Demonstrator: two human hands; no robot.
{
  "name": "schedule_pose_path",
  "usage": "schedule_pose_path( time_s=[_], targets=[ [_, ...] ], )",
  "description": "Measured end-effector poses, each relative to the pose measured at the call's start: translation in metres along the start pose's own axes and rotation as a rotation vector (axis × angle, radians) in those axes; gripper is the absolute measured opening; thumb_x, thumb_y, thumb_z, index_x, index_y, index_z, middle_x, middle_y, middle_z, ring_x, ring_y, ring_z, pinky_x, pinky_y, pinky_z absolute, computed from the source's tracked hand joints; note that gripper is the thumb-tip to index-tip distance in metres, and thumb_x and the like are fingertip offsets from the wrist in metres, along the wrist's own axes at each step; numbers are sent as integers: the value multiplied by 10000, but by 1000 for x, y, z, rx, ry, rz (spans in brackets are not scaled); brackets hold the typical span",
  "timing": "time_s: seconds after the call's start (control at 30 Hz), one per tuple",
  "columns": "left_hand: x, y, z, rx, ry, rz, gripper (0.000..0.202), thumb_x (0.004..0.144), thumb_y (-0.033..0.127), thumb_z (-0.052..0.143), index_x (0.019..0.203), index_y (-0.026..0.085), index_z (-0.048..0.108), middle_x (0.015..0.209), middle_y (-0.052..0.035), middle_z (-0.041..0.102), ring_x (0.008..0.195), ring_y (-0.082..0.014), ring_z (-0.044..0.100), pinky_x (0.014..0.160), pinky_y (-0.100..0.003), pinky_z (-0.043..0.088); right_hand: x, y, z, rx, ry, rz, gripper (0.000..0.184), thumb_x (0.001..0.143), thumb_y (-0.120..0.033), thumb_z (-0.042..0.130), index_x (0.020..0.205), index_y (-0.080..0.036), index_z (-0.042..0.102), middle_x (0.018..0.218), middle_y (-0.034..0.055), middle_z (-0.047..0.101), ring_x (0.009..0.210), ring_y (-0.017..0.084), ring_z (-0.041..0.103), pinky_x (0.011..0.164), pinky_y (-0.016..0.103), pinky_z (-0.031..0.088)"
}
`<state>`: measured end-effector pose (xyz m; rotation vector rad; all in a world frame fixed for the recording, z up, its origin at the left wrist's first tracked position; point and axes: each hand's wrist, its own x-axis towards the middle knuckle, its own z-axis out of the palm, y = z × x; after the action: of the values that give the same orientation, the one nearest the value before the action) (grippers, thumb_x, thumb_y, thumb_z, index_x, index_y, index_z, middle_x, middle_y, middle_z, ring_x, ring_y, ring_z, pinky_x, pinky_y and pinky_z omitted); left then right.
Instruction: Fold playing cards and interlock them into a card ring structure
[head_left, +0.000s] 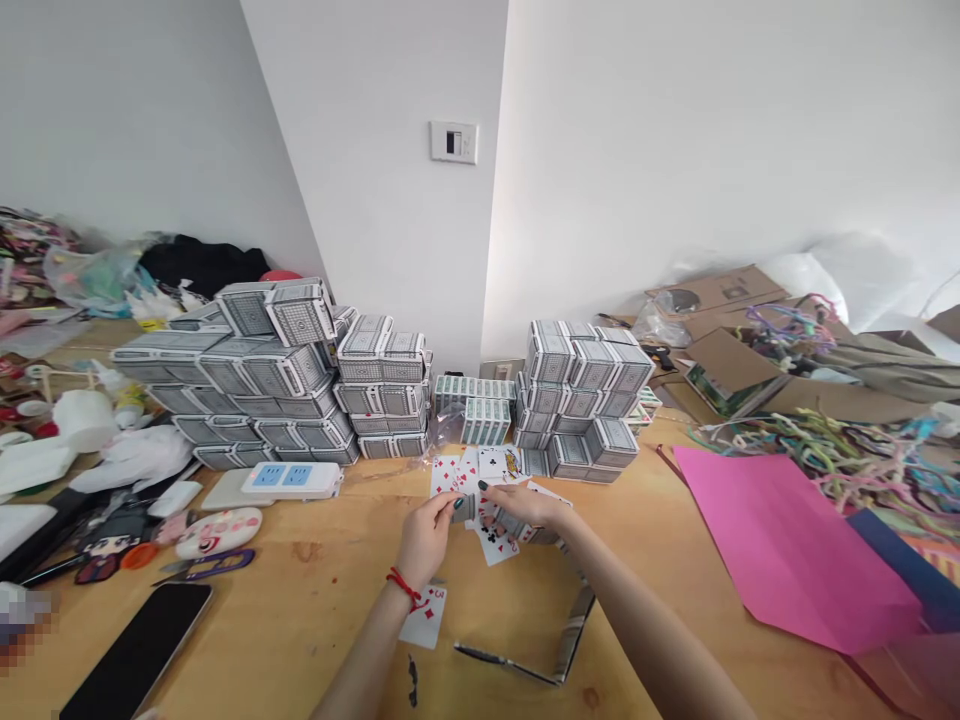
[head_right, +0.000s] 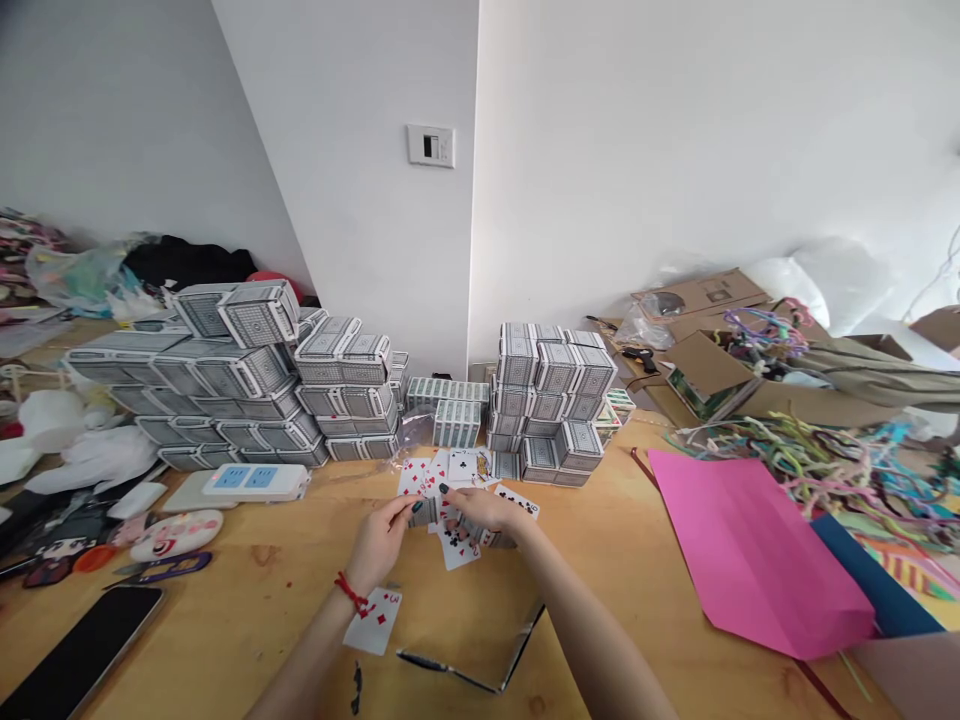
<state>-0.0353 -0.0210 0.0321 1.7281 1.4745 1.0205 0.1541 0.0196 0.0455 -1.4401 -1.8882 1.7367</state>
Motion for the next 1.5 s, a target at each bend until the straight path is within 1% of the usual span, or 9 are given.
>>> schedule_pose_path(
  time_s=[0.33, 0.67, 0.83, 1.0, 1.13, 1.3, 1.37, 1.43, 1.5],
  targets=[
    [1, -12, 11, -156, 38, -2, 301, 818, 337, 419, 925, 169, 644, 853, -61, 674, 773, -184, 595, 706, -295, 459, -4, -11, 5, -93, 22, 51, 283, 903, -416, 272, 888, -185, 435, 730, 18, 590, 471, 87, 518, 454, 205, 429],
    [0, -5, 7, -153, 29, 18, 292, 818, 328, 413, 897, 166, 642, 770, -47, 652, 706, -175, 572, 660, -276, 445, -4, -10, 9, -69, -15, 63, 252, 904, -390, 245, 932, -204, 413, 702, 14, 563, 473, 106, 503, 440, 216, 417],
    [2, 0, 6, -146, -80, 53, 261, 821, 289, 414, 878, 180, 644, 796, -41, 666, 731, -170, 590, 679, -274, 449, -6, -8, 12, -126, 11, 68, 368, 889, -481, 258, 1036, -206, 453, 772, 54, 610, 638, 157, 578, 587, 273, 468],
    [0, 1, 10, -175, -87, 56, 247, 806, 285, 440, 881, 181, 652, 849, -55, 681, 772, -178, 611, 708, -286, 467, -10, -9, 7, -206, 152, -94, 512, 874, -552, 229, 1054, -172, 520, 1100, 110, 581, 1020, 205, 527, 867, 330, 397],
    [-4, -2, 10, -218, -68, 31, 264, 801, 295, 448, 928, 185, 651, 915, -69, 682, 832, -187, 613, 762, -311, 471, -22, -7, -5, -272, 113, -123, 505, 883, -515, 253, 1004, -152, 582, 997, 97, 636, 909, 202, 569, 799, 318, 419],
    [-8, -6, 10, -231, -49, -25, 254, 799, 303, 455, 910, 183, 649, 933, -73, 678, 844, -193, 612, 785, -339, 473, -47, -3, -6, -497, 247, -80, 302, 748, -351, 577, 992, -176, 608, 1007, 87, 641, 866, 207, 576, 723, 265, 404],
    [-9, -7, 12, -290, -84, -29, 245, 785, 279, 476, 950, 178, 627, 964, -79, 670, 884, -194, 611, 811, -343, 471, -54, -2, 2, -573, 263, -80, 168, 790, -279, 507, 842, -182, 634, 870, 65, 664, 788, 187, 581, 676, 245, 385],
    [-10, -8, 15, -368, -146, -20, 290, 758, 224, 505, 1033, 172, 580, 1005, -85, 658, 930, -187, 605, 841, -338, 464, -57, 0, 12, -642, 324, -49, 221, 830, -232, 420, 759, -176, 622, 796, 67, 659, 734, 177, 573, 641, 241, 361],
    [-11, -8, 19, -400, -191, -13, 347, 741, 167, 508, 1086, 171, 545, 1038, -87, 645, 969, -177, 592, 869, -332, 452, -57, 1, 21, -697, 378, -31, 252, 851, -209, 371, 770, -173, 607, 805, 74, 654, 736, 177, 572, 637, 242, 344]
  ],
)
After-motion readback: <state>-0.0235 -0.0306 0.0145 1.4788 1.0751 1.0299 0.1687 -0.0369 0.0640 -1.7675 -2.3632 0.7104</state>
